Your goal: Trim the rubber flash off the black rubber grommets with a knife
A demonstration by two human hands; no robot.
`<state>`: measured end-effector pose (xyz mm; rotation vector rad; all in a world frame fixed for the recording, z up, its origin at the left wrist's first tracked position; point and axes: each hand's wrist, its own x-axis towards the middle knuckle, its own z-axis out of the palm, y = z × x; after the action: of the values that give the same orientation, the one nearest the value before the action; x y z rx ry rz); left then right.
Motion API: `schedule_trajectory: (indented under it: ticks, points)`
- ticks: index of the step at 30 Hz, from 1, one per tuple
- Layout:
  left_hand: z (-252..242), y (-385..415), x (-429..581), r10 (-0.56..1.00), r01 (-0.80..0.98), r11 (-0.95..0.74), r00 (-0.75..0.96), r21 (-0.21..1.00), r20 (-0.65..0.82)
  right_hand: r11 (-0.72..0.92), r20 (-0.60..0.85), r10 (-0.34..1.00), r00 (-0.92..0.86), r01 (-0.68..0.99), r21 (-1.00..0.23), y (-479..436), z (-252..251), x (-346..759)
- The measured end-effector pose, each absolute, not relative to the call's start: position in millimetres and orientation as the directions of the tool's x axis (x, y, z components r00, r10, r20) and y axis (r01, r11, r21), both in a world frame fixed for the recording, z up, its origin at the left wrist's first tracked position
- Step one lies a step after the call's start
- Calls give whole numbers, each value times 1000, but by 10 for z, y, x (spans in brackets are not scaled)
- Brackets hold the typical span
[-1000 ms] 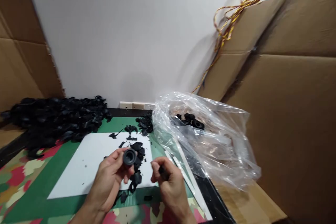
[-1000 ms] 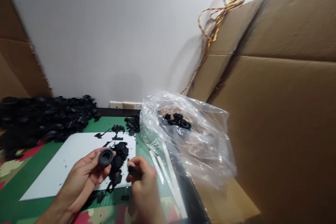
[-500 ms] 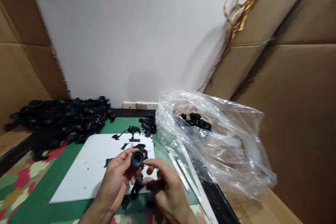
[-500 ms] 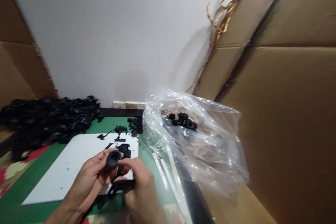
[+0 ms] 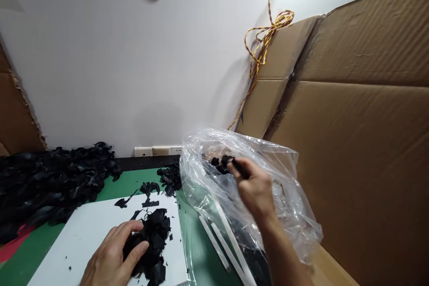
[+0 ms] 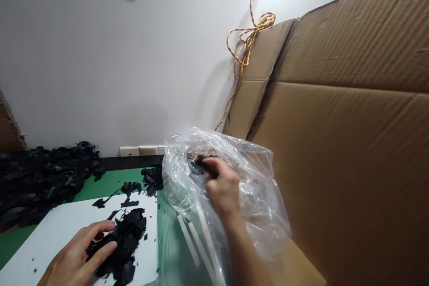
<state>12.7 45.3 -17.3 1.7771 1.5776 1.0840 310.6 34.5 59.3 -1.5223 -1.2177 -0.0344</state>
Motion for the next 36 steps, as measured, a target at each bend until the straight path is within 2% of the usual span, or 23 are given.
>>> schedule_trajectory:
  ticks: [2, 4, 6, 8, 11, 13, 15, 18, 24, 27, 31, 33, 36]
  points:
    - [-144, 441, 132, 984, 537, -156, 13, 829, 176, -90, 514, 618, 595, 703, -705, 445, 688, 3326]
    - [-86, 409, 161, 990, 495, -117, -13, 861, 142, -208, 495, 597, 632, 717, -665, 475, 671, 3394]
    - [-37, 383, 191, 993, 472, -74, -43, 879, 107, -117, 550, 601, 580, 745, -657, 431, 549, 3302]
    - [-23, 372, 207, 996, 464, -35, -58, 885, 70, 43, 545, 699, 464, 733, -679, 347, 371, 3087]
    - [-58, 365, 202, 997, 485, -26, -55, 874, 61, 148, 379, 904, 198, 686, -712, 255, 118, 2666]
    - [-91, 357, 185, 997, 515, -47, -30, 856, 72, 102, 227, 970, 82, 715, -692, 258, 11, 2403]
    - [-119, 346, 161, 996, 548, -83, 11, 832, 93, 75, 115, 993, -4, 783, -618, 290, -40, 2200]
    - [-138, 330, 116, 990, 591, -138, 96, 795, 101, 114, 68, 994, -91, 832, -543, 304, -54, 2010]
    - [-125, 320, 59, 990, 578, -102, 138, 810, 27, 174, 35, 982, -188, 804, -568, 170, -127, 1848]
    - [-136, 344, 37, 995, 491, -36, 100, 870, -15, 130, -6, 985, -173, 760, -636, 137, -183, 1844]
    - [-152, 383, -17, 996, 175, 82, 24, 981, -88, 91, 50, 995, -82, 630, -771, 142, -176, 1961]
    - [-137, 379, -53, 996, 36, 86, -15, 996, -86, 88, 77, 996, -43, 611, -786, 144, -152, 2035]
    - [-104, 336, -101, 995, -55, 71, -70, 996, -75, 104, 138, 990, 14, 588, -802, 131, -136, 2072]
